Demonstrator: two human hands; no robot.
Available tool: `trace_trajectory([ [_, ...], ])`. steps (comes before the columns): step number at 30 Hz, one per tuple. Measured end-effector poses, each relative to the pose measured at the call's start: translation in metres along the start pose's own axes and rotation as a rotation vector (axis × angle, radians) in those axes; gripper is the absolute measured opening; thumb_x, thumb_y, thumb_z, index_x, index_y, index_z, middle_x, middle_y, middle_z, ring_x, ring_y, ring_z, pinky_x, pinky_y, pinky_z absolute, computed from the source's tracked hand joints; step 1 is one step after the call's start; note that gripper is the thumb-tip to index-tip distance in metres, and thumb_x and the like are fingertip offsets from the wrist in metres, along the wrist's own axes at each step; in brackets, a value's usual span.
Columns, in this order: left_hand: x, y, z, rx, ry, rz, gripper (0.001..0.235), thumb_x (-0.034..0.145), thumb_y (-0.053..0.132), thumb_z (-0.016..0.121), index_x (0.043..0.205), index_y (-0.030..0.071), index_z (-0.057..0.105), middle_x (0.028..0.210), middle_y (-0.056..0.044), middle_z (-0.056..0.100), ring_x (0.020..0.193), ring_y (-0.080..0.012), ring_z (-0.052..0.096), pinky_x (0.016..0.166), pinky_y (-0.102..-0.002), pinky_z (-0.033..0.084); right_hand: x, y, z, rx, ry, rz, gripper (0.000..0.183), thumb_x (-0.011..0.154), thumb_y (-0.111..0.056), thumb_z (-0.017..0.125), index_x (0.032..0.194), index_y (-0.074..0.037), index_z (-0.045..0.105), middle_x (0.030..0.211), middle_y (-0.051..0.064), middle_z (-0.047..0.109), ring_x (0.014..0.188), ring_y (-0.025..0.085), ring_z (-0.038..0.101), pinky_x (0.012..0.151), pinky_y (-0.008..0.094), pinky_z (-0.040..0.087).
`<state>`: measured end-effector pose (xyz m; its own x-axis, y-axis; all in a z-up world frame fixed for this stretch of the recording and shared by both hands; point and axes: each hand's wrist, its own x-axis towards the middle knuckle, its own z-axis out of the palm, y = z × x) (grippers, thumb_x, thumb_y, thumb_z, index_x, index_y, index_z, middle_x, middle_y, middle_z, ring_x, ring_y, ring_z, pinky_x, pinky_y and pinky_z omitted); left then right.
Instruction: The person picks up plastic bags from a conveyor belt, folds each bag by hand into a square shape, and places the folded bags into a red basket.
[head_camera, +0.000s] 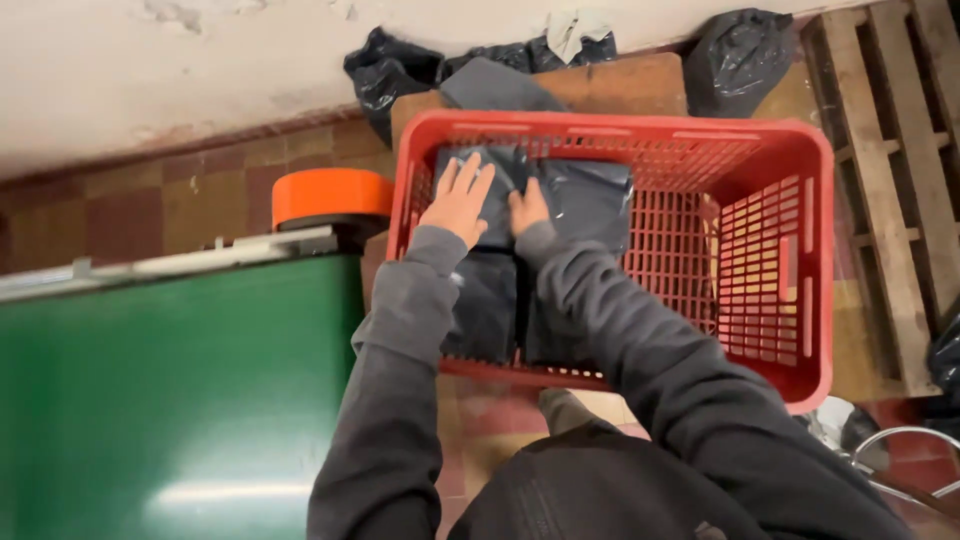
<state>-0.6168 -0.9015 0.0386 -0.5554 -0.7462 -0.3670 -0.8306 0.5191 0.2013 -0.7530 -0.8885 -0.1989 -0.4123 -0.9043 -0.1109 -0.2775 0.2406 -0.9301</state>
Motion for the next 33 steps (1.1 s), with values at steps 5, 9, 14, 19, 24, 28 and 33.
trace_trajectory([
  [5,0.06,-0.017,0.053,0.012,-0.122,0.024,0.114,0.083,0.02,0.085,0.167,0.021,0.008,0.172,-0.011,-0.006,0.152,-0.0544,0.001,0.107,-0.056,0.054,-0.001,0.037,0.004,-0.103,-0.176,0.252,0.068,0.101,-0.03,0.054,0.158,-0.001,0.032,0.152,0.033,0.046,0.143,0.042,0.045,0.123,0.049,0.036],
  [9,0.079,-0.018,0.069,-0.013,-0.205,-0.01,0.124,0.078,0.019,0.088,0.167,0.024,0.004,0.172,-0.012,-0.008,0.15,-0.0567,-0.004,0.108,-0.059,0.053,0.015,0.054,-0.013,-0.545,-0.452,0.262,0.064,0.092,-0.059,0.055,0.143,-0.023,0.044,0.137,0.014,0.065,0.129,0.032,0.062,0.11,0.048,0.049],
  [14,0.097,-0.017,0.084,0.018,-0.261,-0.018,0.118,0.079,0.021,0.086,0.167,0.025,0.008,0.172,-0.01,-0.006,0.15,-0.0582,-0.005,0.111,-0.057,0.049,0.007,-0.059,-0.107,-0.751,-0.579,0.187,0.041,0.092,-0.059,0.053,0.117,-0.027,0.051,0.115,0.008,0.074,0.109,0.036,0.072,0.092,0.05,0.056],
  [19,0.099,-0.01,0.076,0.021,-0.282,-0.007,0.113,0.078,0.027,0.084,0.166,0.023,0.013,0.172,-0.01,-0.004,0.149,-0.0594,-0.003,0.12,-0.056,0.04,-0.005,-0.104,-0.154,-0.742,-0.606,0.16,0.034,0.093,-0.056,0.051,0.108,-0.026,0.051,0.109,0.009,0.075,0.108,0.037,0.073,0.094,0.05,0.055],
  [24,0.094,-0.031,0.081,0.032,-0.194,-0.026,0.113,0.074,0.043,0.085,0.165,0.026,0.019,0.172,-0.007,0.006,0.151,-0.0535,0.014,0.122,-0.056,0.038,-0.044,-0.165,-0.191,-0.629,-0.593,-0.018,0.033,0.098,-0.054,0.051,0.112,-0.024,0.051,0.101,0.008,0.077,0.103,0.037,0.074,0.092,0.051,0.056],
  [28,0.032,-0.011,0.014,-0.101,0.191,0.086,0.097,0.083,0.052,0.074,0.163,0.02,0.03,0.164,-0.016,0.033,0.15,-0.0442,0.032,0.126,-0.053,0.028,-0.064,-0.172,-0.173,-0.381,-0.705,0.007,0.033,0.101,-0.052,0.043,0.122,-0.028,0.054,0.076,-0.004,0.076,0.082,0.023,0.078,0.085,0.041,0.06],
  [33,-0.133,0.039,-0.024,-0.138,1.068,0.126,0.053,0.094,0.056,0.058,0.125,0.014,0.067,0.129,-0.012,0.067,0.126,-0.0319,0.061,0.116,-0.048,0.041,-0.123,-0.188,-0.072,0.746,-0.768,0.462,0.076,0.102,-0.061,0.055,0.152,-0.005,0.046,0.136,0.021,0.061,0.113,0.036,0.067,0.087,0.052,0.061],
])
